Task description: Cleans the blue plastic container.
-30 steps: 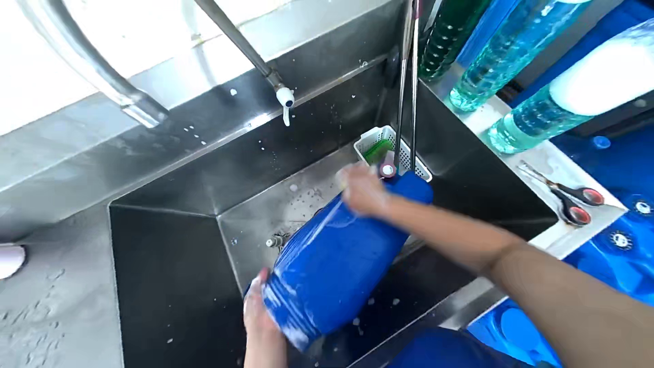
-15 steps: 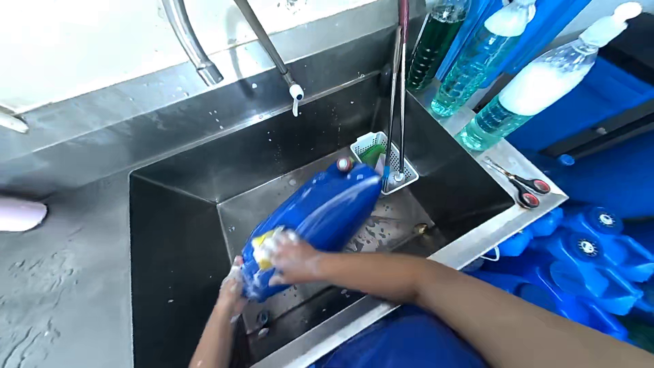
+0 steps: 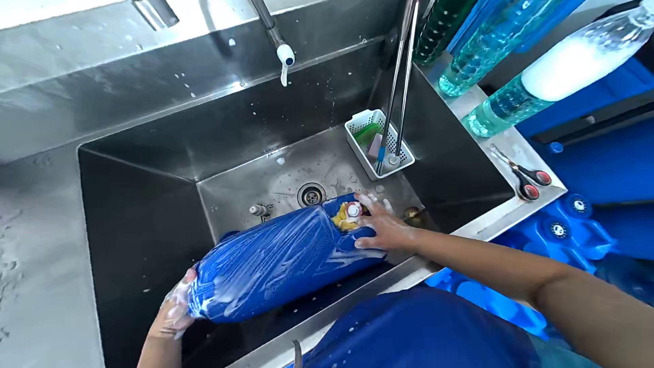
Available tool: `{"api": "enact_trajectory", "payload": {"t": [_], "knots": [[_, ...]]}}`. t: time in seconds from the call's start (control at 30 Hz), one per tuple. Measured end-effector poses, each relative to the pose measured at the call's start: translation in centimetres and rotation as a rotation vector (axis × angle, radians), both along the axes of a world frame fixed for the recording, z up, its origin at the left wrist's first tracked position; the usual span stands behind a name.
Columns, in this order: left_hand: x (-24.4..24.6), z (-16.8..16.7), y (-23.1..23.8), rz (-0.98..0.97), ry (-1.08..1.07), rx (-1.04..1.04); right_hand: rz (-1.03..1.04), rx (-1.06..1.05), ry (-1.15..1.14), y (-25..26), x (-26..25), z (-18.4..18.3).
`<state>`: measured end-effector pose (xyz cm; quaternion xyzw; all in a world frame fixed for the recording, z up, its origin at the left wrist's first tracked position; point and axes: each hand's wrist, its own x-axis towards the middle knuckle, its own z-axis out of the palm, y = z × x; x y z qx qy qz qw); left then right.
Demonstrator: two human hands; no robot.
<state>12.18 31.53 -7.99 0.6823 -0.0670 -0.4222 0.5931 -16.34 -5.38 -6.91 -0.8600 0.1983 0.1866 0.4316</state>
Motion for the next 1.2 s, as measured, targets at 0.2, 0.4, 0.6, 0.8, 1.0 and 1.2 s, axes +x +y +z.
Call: {"api": "enact_trajectory", "payload": {"t": [0.2, 0.4, 0.6, 0.8, 1.0, 1.2], "knots": [[0.6, -0.2, 0.8, 0.076, 0.016, -0.015, -0.333, 0.156, 0.302, -7.7, -1.1, -1.5], [0.3, 0.0, 1.1, 0.069, 0.137, -0.070, -0.224, 0.140, 0.088, -8.2, 3.8, -2.9], [-2.0, 6.7, -8.8, 0.285, 0.058, -0.026, -0.109, -0.085, -0.354, -13.2, 7.1, -0.6], [-0.1, 10.0, -19.0, 0.359, 0.025, 0.003, 0.099, -0.308, -0.866, 3.8, 20.0, 4.5], [1.4, 6.1, -19.3, 0.520, -0.167, 0.063, -0.445, -0.218, -0.472, -8.7, 19.8, -8.8], [-3.3, 4.0, -16.9, 0.244, -0.523, 0.312, -0.103, 0.058, -0.515, -3.3, 17.5, -6.6]]}}
